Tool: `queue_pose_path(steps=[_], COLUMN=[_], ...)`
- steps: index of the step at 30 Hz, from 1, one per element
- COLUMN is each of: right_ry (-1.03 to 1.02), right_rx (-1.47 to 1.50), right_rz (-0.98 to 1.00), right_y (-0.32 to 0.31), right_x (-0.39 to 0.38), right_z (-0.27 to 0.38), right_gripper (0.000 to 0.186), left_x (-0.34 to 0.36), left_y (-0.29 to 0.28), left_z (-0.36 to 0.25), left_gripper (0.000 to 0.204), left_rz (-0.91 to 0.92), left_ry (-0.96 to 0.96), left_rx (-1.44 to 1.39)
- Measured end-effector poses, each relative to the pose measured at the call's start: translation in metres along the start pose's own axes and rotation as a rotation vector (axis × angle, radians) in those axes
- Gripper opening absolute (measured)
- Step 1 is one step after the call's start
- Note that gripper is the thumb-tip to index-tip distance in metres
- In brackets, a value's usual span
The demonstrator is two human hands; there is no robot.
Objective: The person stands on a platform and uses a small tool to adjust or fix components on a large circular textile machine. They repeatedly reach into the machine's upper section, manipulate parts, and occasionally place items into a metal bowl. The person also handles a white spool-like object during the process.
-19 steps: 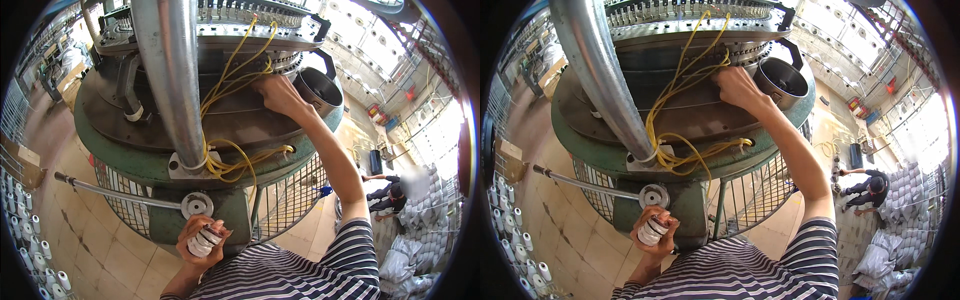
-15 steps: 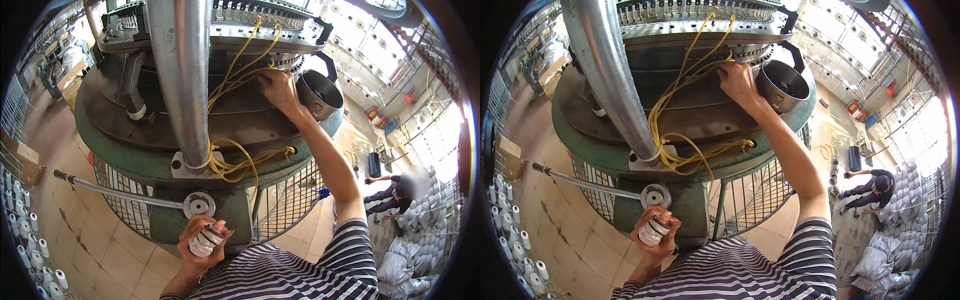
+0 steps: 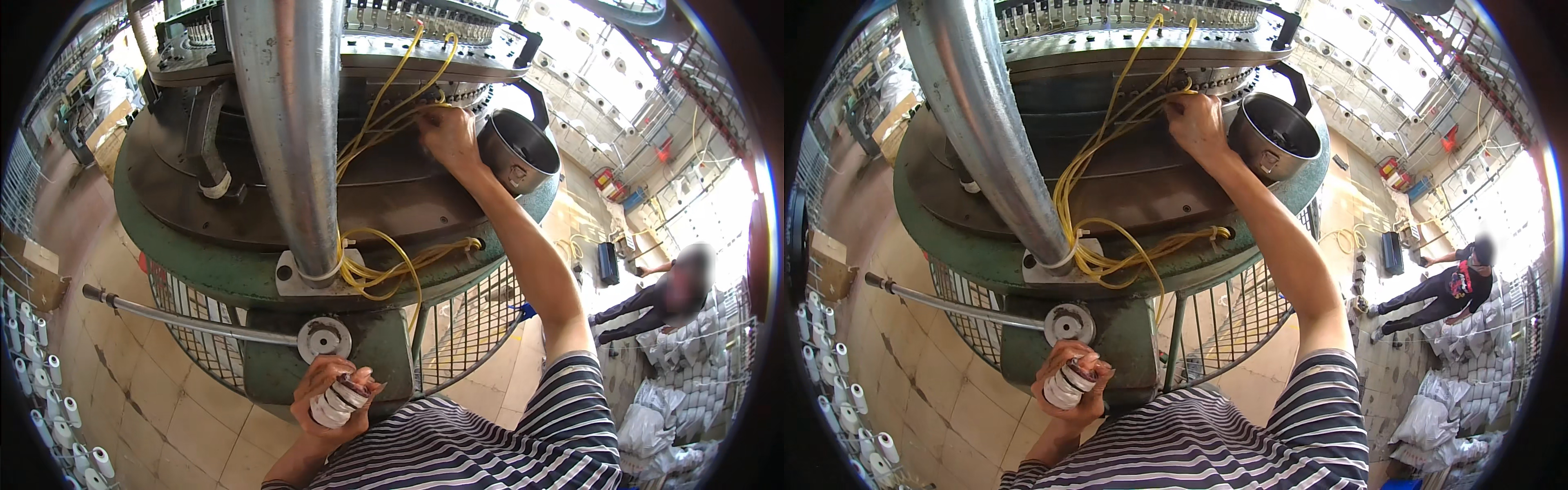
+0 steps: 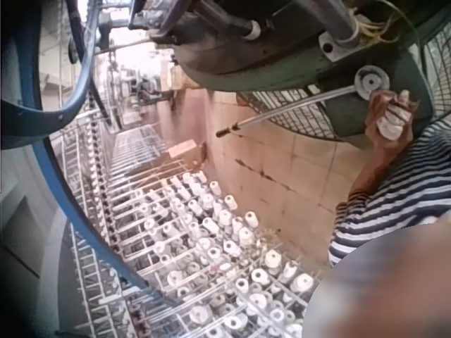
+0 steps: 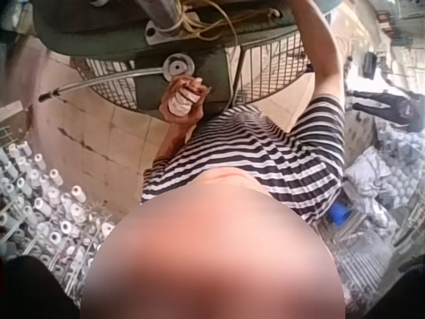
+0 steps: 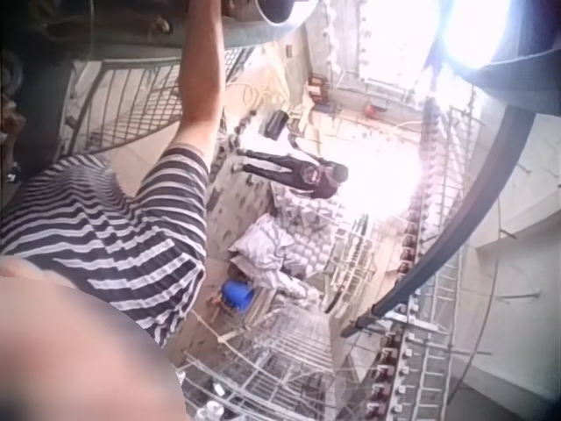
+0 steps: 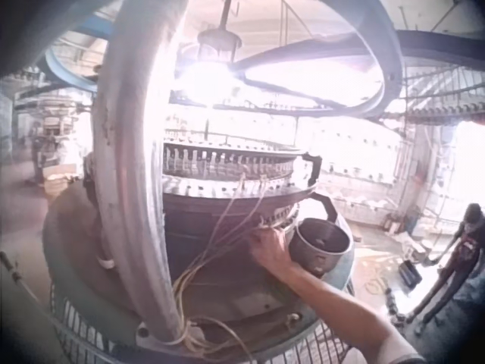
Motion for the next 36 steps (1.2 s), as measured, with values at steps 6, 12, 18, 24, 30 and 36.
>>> queue_pose_path(steps=[6,12,18,24,30,36], right_ry=[-0.134,-0.158,-0.27,-0.14,-0.106,0.18], right_rx=[-0.068,-0.253,-0.126,-0.198,-0.11,-0.418], right_rz=[0.02,0.173,0.06,0.181,0.266,0.57], right_y=[-0.002,0.004,0.004,0.001,-0.075,-0.136], right_x=[0.0,-0.006,-0.009,-0.007,-0.031,0.021], right_z=[0.002,0.002,0.01,0.015,0.043,-0.076], right_gripper=[0.024,0.043,0.042,0.033,0.023,0.022], left_x=[-0.001,-0.001,0.0,-0.005,-0.018,-0.028], left_y=[0.003,0.002,-0.001,0.003,0.007,0.006], left_z=[0.001,0.003,0.003,0.004,0.011,0.018], left_gripper=[0.023,0.021,0.022,0.049,0.068,0.069], left_rz=[-0.035,-0.014,0.06,-0.029,-0.064,-0.066], left_ry=[-0.01,-0.07,-0.123,0.053,0.182,0.068], left_rx=[-0.045,-0.031,0.029,-0.053,0.041,0.064])
Point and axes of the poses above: each hand's wrist, its own x-axis towards the middle knuckle, its own y-axis out of the palm, z = x × y, the point moved 4 cm from there along x, towards the middle knuckle, and after that the axes turned 9 degrees about -x, right-handed, at the moved point
